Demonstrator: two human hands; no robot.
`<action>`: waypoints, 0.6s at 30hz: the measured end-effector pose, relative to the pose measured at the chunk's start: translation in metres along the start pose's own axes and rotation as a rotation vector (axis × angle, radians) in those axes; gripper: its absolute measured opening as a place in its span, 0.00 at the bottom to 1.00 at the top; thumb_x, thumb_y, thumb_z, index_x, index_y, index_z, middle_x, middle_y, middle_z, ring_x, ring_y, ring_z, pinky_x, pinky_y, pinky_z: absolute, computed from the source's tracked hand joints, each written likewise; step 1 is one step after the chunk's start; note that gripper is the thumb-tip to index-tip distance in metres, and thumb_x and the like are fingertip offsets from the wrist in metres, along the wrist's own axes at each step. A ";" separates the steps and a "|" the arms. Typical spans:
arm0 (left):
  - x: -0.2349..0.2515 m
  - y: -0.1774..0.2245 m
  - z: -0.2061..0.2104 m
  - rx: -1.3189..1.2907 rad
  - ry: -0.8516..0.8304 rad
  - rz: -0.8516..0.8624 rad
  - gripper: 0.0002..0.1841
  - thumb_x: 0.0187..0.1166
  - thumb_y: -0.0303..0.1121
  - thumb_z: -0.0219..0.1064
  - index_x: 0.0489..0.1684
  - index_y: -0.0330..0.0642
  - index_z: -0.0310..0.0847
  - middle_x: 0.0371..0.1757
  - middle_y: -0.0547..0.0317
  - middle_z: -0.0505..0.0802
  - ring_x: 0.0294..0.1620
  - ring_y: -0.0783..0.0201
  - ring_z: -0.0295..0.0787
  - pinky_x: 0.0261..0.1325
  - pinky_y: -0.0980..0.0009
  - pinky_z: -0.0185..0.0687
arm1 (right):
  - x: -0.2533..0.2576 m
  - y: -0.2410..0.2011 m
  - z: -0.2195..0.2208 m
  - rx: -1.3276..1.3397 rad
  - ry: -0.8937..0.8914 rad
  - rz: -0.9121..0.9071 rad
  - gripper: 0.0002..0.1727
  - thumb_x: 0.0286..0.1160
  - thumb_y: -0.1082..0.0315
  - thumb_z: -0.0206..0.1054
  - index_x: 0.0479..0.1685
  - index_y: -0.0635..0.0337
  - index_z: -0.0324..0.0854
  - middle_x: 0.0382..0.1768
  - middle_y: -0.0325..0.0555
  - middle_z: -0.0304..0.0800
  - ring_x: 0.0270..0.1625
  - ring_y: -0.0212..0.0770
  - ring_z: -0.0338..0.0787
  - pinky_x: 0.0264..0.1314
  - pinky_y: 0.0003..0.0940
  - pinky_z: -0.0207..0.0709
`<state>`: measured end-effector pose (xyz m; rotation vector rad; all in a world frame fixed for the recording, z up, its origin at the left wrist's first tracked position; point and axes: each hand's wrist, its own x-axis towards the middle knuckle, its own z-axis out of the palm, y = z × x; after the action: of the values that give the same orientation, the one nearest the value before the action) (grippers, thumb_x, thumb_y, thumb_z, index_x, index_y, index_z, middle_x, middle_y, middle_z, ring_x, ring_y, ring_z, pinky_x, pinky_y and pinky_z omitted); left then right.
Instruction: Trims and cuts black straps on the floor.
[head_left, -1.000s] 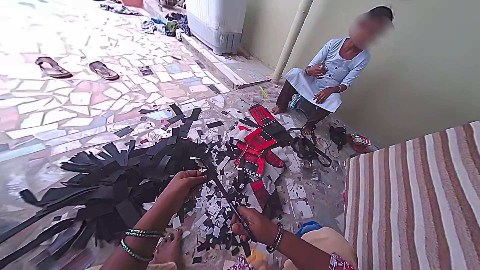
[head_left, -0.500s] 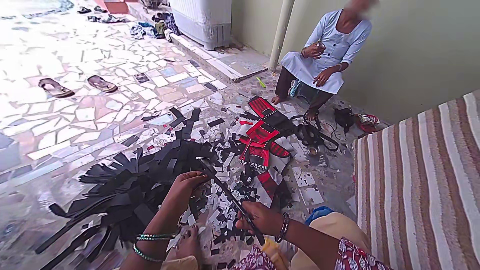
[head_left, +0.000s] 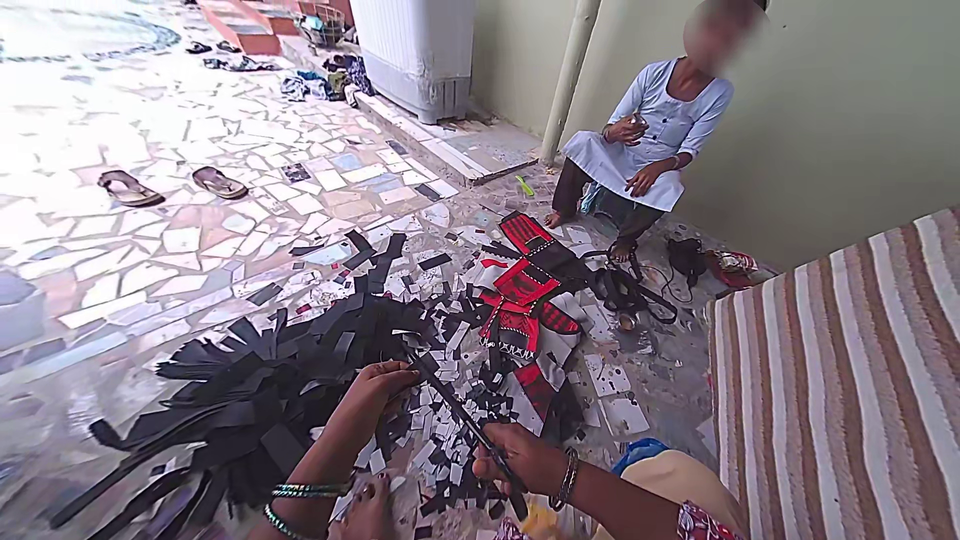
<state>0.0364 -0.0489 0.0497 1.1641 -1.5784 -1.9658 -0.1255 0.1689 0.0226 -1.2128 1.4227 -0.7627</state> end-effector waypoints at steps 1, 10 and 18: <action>0.000 0.000 0.000 0.000 -0.002 0.004 0.14 0.80 0.21 0.60 0.20 0.41 0.80 0.14 0.66 0.82 0.10 0.78 0.69 0.14 0.83 0.63 | 0.000 0.000 0.000 0.010 0.008 -0.004 0.31 0.80 0.40 0.63 0.44 0.67 0.75 0.25 0.42 0.77 0.23 0.33 0.80 0.31 0.32 0.78; 0.001 -0.001 -0.002 0.008 0.008 0.007 0.14 0.80 0.22 0.62 0.20 0.41 0.81 0.15 0.65 0.82 0.10 0.78 0.69 0.14 0.83 0.62 | 0.000 0.001 0.001 0.037 0.041 -0.005 0.30 0.78 0.38 0.64 0.37 0.62 0.74 0.20 0.36 0.73 0.20 0.31 0.78 0.27 0.30 0.76; -0.002 -0.001 0.005 0.024 -0.054 -0.018 0.14 0.79 0.20 0.62 0.19 0.40 0.80 0.14 0.65 0.82 0.10 0.77 0.68 0.14 0.82 0.62 | -0.001 0.004 0.002 -0.045 0.028 -0.002 0.31 0.80 0.40 0.64 0.45 0.67 0.76 0.26 0.43 0.79 0.24 0.34 0.81 0.31 0.33 0.79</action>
<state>0.0343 -0.0438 0.0497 1.1480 -1.6282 -2.0107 -0.1242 0.1710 0.0188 -1.2423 1.4688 -0.7548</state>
